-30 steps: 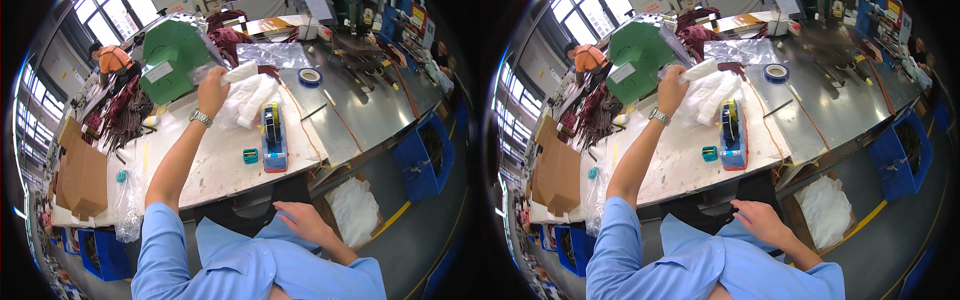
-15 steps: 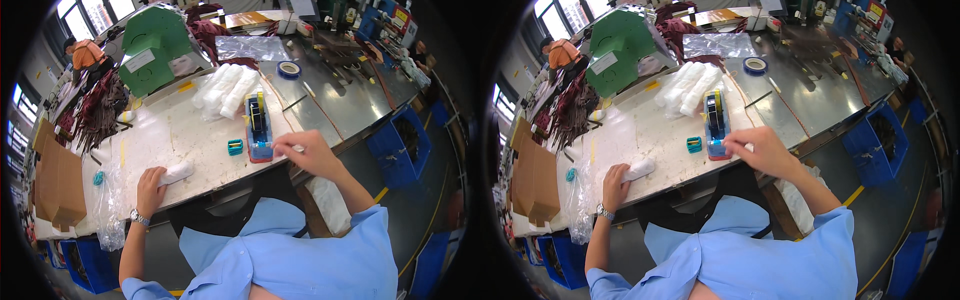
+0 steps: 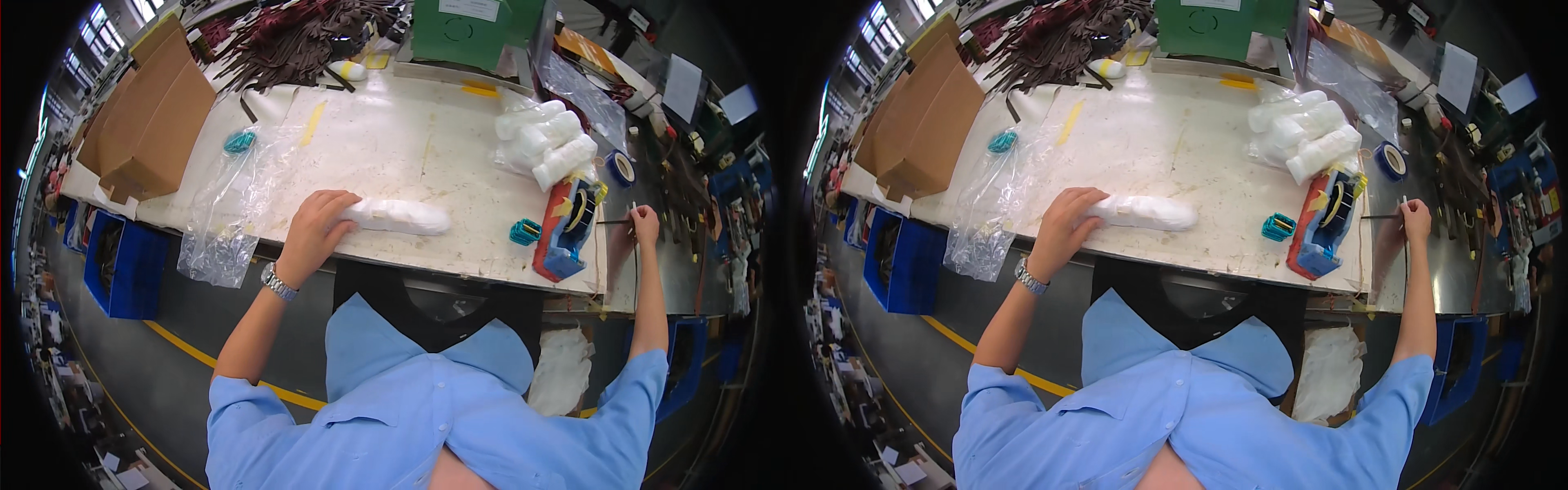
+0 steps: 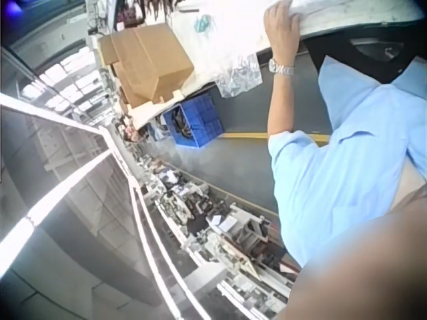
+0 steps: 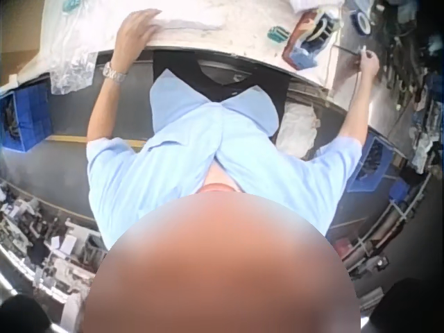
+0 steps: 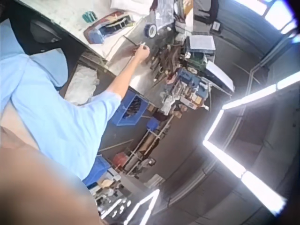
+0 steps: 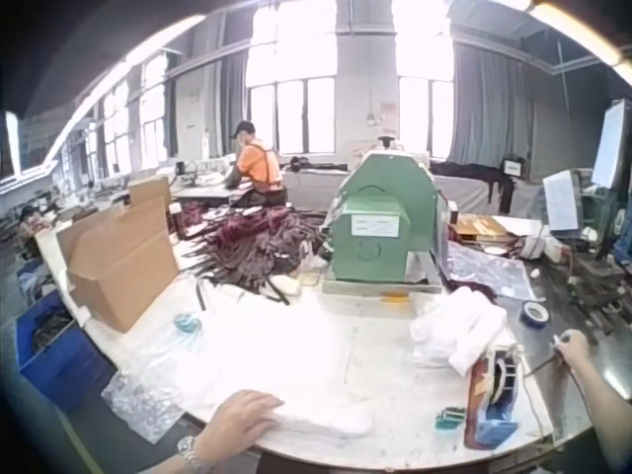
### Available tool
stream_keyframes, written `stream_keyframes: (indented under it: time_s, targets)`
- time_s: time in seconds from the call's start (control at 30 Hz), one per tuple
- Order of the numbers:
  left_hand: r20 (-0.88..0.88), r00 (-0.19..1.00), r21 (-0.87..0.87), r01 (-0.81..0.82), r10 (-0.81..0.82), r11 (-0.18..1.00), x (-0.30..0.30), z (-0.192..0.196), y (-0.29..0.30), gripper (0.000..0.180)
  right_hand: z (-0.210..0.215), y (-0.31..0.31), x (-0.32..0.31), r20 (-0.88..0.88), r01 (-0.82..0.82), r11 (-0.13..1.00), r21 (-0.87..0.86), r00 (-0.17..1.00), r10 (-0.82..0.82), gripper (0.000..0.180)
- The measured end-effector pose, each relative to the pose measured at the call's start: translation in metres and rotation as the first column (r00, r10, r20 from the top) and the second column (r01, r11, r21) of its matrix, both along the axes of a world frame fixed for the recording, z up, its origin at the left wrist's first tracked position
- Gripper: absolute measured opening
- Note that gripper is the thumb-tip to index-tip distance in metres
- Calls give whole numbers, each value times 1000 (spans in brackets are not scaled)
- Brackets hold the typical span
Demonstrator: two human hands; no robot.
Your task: Applying protective blue tape to gold-colored metal buckles at a workbench.
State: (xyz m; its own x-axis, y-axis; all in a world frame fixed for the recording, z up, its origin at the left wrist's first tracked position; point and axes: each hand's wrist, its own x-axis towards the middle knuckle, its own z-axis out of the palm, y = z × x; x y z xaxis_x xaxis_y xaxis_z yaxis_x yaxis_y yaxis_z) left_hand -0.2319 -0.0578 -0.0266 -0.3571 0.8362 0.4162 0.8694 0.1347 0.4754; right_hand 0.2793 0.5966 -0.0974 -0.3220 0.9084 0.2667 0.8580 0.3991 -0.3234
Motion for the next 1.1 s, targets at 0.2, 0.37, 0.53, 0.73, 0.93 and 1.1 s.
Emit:
stream_keyframes:
  time_s: [0.2,0.37,0.53,0.73,0.93,1.1]
  targets:
    - [-186,982,208,18,21,978,-12,-19,24,34,33,55,98,-426,33,989,-146,900,-93,19]
    - [-239,968,201,-24,73,979,17,4,8,31,128,-90,44,-548,-145,986,-80,833,78,27]
    - [-241,961,352,-43,135,935,33,-18,15,23,195,-340,-51,-577,-388,917,-91,771,269,28]
    - [-162,965,384,-131,206,914,56,-35,7,15,140,-458,-179,-620,-660,675,-331,691,371,14]
    - [261,912,276,-385,316,881,75,-37,4,15,99,-441,-291,-399,-708,666,-236,695,597,25]
    - [239,915,178,-372,327,911,75,-26,15,12,80,-449,-304,-402,-720,651,-240,684,609,20]
